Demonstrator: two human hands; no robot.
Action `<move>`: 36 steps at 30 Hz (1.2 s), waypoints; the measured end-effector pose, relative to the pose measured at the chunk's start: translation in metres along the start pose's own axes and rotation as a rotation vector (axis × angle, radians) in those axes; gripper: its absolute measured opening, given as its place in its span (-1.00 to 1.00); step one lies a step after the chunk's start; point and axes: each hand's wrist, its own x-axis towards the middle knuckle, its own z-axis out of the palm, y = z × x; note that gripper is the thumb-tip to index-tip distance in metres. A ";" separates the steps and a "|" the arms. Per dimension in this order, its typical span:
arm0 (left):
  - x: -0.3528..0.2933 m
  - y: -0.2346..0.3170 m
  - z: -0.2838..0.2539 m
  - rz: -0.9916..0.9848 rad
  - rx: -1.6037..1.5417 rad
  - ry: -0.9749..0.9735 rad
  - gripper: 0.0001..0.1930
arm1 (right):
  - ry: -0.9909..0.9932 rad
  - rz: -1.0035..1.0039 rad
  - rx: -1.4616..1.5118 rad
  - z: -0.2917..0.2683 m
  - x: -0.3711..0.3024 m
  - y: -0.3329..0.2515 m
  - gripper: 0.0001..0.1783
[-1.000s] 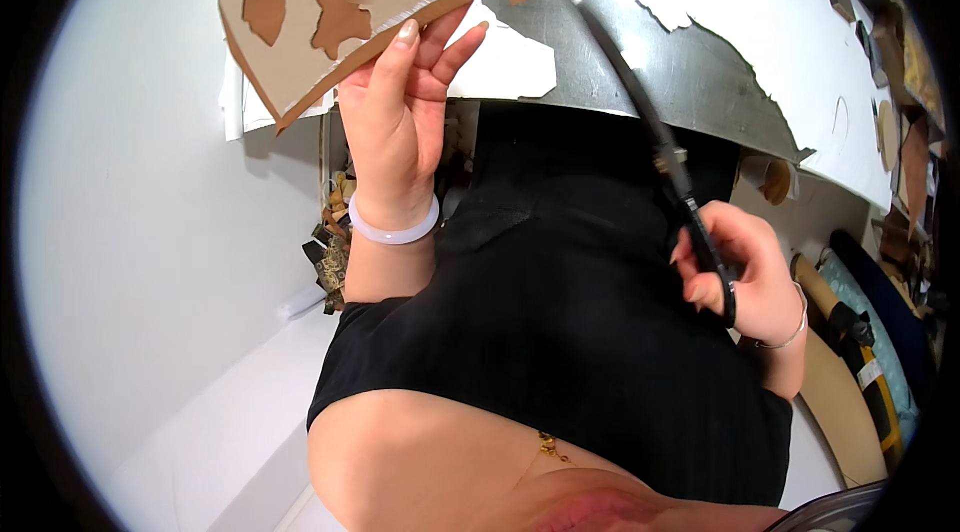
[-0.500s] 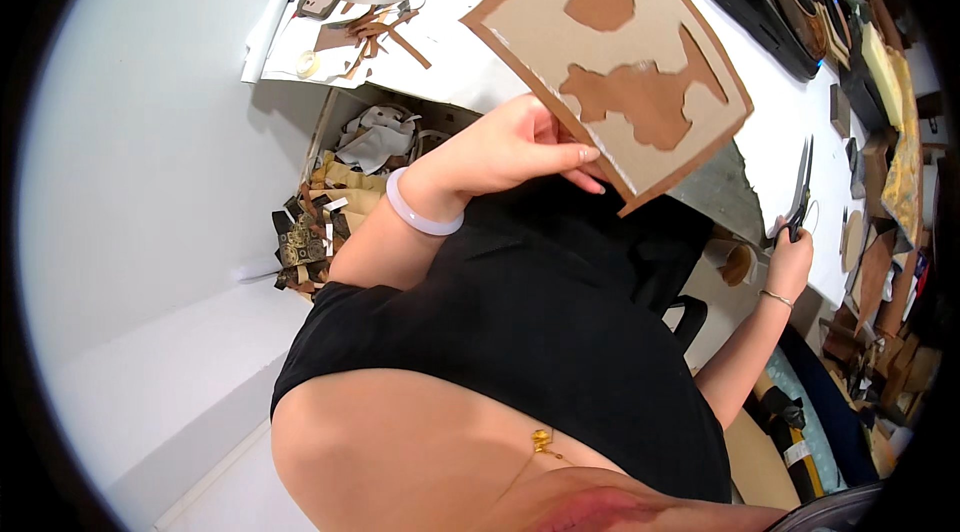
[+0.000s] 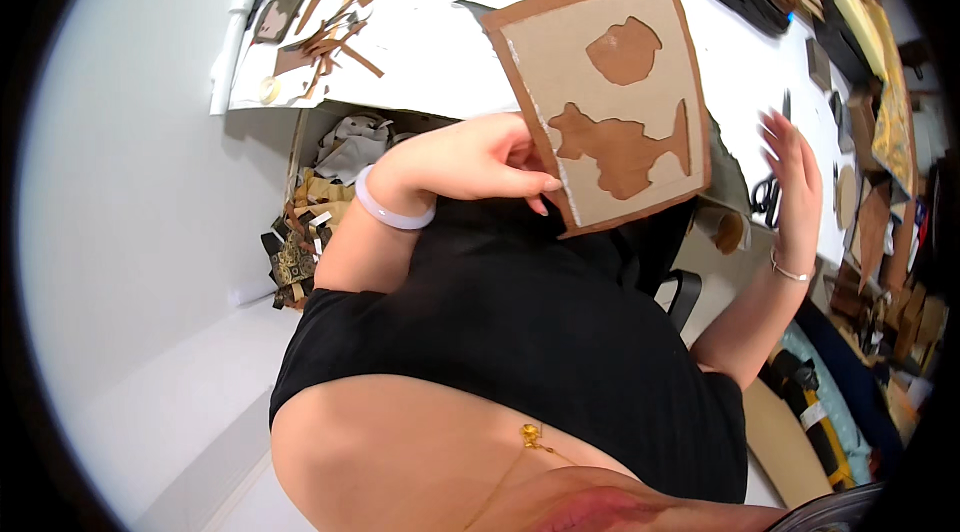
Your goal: The person cuts a rectangular piece of light brown material with scissors, applies glue to its edges with a brush, and presses the glued edges onto a white shoe last. The person repeats cutting, gluing, and pressing on the same piece multiple times.
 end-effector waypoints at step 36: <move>0.005 0.028 0.023 0.230 0.309 0.834 -0.74 | 0.469 -0.101 -1.112 -0.189 0.064 0.184 -0.73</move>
